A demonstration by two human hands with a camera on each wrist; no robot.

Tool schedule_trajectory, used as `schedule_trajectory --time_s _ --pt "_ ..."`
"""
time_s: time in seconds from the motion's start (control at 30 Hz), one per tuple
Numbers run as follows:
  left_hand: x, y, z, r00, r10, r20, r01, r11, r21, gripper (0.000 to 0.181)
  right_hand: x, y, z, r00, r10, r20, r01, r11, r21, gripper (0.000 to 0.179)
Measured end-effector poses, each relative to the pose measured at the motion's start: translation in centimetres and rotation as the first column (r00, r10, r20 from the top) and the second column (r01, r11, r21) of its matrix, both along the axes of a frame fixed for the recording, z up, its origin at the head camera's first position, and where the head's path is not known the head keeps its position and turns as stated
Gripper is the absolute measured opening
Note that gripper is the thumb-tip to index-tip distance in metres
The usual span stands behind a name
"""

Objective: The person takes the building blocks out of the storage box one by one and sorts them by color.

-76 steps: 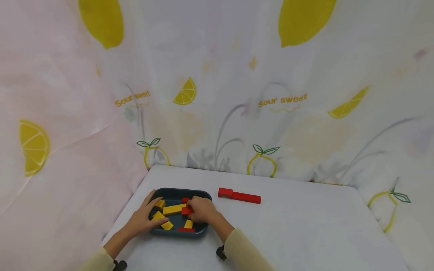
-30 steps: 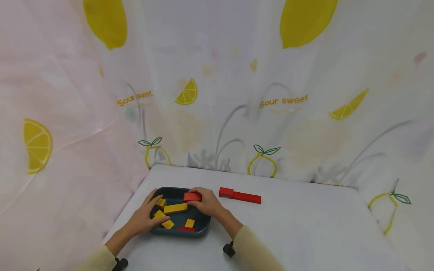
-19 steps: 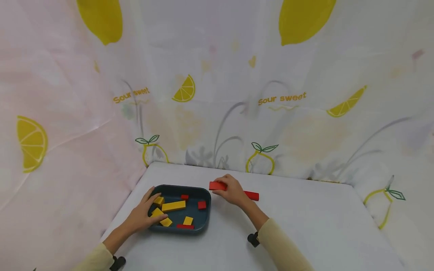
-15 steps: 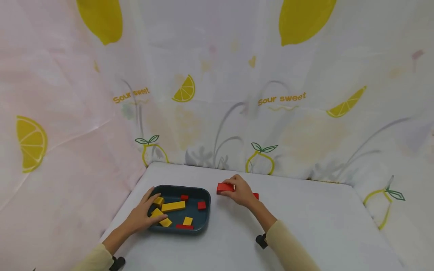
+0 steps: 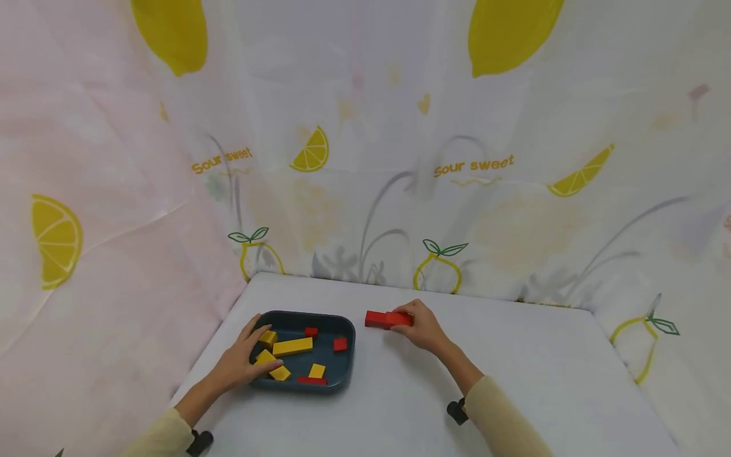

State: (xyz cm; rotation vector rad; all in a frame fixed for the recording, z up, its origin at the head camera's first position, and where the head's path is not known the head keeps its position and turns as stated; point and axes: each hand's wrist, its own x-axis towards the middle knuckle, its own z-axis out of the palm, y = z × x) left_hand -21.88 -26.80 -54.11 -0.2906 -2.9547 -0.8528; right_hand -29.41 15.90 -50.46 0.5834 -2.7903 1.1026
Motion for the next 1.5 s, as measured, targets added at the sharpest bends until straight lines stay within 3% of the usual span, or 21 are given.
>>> schedule_trajectory --time_s 0.27,0.53,0.7,1.1,1.5 --pt "0.4 -0.3 -0.2 1.000 0.005 0.000 -0.005 1.000 -0.005 0.094 0.4 1.5 -0.5 0.998 -0.037 0.049 0.037 0.999 0.016 0.029" --pt "0.4 -0.1 -0.2 1.000 -0.003 0.006 0.003 1.000 0.013 0.102 0.6 4.0 -1.1 0.994 -0.101 0.034 0.100 0.995 0.018 0.027" --pt "0.6 -0.1 -0.2 1.000 0.001 -0.004 -0.001 1.000 0.007 0.104 0.9 5.3 -1.2 0.996 -0.084 0.042 0.083 0.996 0.019 0.027" --pt "0.1 -0.3 0.1 1.000 0.003 -0.006 -0.003 1.000 0.000 0.102 0.7 8.9 -1.5 0.989 -0.136 0.053 0.130 0.987 0.097 0.027" --pt "0.0 -0.2 -0.3 1.000 0.005 0.010 -0.005 1.000 -0.001 0.099 0.2 10.9 -2.2 0.963 -0.177 0.205 0.125 0.963 0.240 0.027"
